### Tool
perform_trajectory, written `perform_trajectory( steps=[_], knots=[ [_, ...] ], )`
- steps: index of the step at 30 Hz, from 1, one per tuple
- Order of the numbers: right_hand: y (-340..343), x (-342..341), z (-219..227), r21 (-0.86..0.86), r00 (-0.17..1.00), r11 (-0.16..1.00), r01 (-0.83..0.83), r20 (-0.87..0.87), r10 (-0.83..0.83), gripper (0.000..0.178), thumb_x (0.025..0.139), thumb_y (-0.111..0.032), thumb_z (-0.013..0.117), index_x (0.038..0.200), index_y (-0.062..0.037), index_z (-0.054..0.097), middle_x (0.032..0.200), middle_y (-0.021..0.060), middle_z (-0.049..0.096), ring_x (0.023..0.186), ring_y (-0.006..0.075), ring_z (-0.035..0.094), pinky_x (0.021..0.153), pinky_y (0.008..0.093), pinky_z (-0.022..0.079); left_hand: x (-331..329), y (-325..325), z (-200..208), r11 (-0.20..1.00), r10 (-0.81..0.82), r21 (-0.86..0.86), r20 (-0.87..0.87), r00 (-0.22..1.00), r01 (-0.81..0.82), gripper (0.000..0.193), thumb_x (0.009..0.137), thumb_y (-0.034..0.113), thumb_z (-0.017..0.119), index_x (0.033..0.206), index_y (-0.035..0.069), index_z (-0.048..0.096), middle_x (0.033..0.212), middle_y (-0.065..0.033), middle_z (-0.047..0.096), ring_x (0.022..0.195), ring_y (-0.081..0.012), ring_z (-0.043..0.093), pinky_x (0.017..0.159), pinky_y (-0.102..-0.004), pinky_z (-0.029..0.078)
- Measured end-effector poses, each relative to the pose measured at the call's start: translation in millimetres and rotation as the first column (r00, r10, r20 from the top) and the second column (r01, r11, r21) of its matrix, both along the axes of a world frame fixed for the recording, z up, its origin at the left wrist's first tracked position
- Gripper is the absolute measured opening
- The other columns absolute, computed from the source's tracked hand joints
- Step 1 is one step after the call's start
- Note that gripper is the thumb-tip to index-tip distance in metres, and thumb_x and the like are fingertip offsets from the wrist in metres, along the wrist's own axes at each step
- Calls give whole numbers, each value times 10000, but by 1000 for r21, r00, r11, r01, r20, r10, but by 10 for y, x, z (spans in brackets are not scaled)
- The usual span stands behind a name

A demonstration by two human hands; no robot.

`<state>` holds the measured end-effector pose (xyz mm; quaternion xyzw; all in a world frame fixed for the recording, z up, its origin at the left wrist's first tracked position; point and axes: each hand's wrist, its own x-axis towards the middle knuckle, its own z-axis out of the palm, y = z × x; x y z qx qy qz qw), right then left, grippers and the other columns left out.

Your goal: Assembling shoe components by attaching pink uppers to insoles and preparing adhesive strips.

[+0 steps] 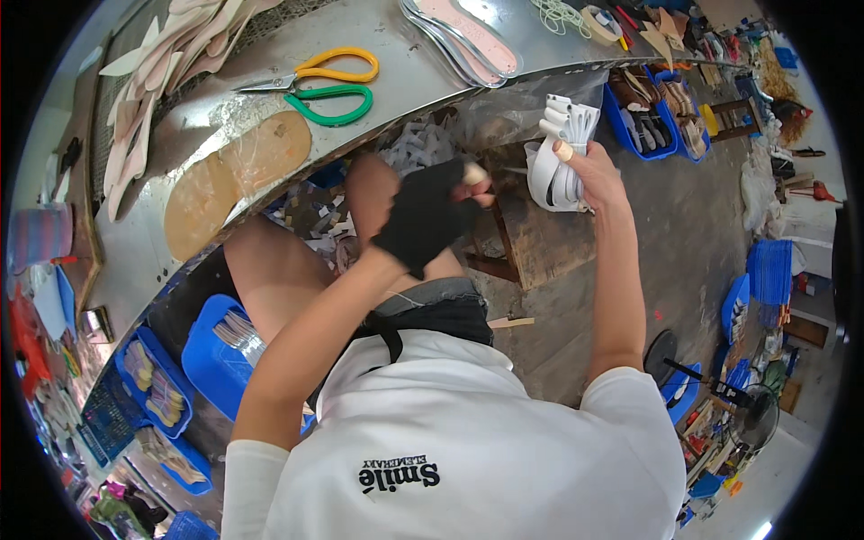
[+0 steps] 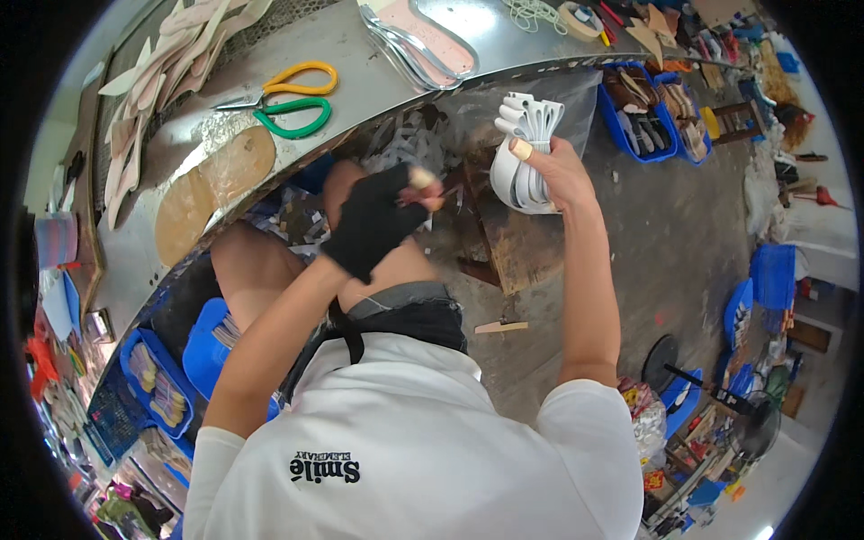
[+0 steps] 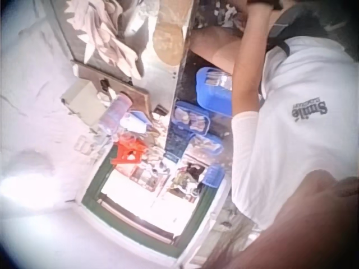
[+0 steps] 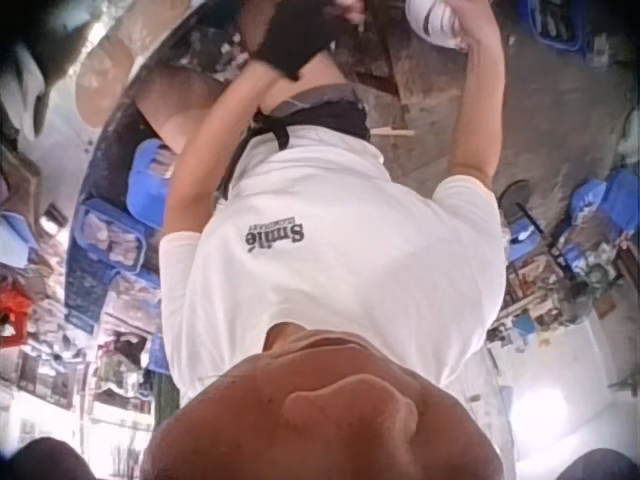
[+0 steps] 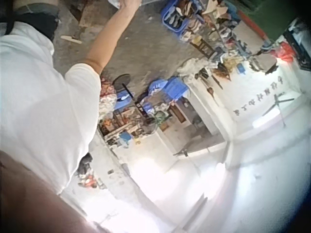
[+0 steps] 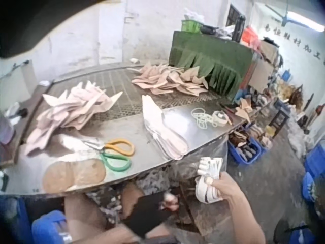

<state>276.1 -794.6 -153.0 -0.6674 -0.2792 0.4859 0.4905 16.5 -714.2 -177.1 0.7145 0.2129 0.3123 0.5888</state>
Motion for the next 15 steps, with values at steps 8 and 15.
perform_trajectory(
  steps=[8, 15],
  knots=[
    [79, -311, 101, 92, 993, 990, 106, -69, -100, 497, 747, -240, 767, 1097, 46, 561, 949, 109, 639, 809, 174, 636, 681, 298, 517, 742, -125, 5, 982, 183, 86, -248, 951, -167, 400, 636, 237, 802, 925, 52, 596, 844, -99, 655, 687, -206, 627, 645, -326, 497],
    [148, -279, 101, 18, 928, 960, -280, 261, 266, 476, 649, -167, 766, 1033, 54, 592, 888, 65, 651, 823, 145, 614, 762, 276, 484, 622, 7, -249, 969, 225, 182, -353, 908, -170, 412, 628, 323, 738, 905, 65, 577, 754, -106, 647, 740, -303, 638, 665, -399, 497]
  ],
)
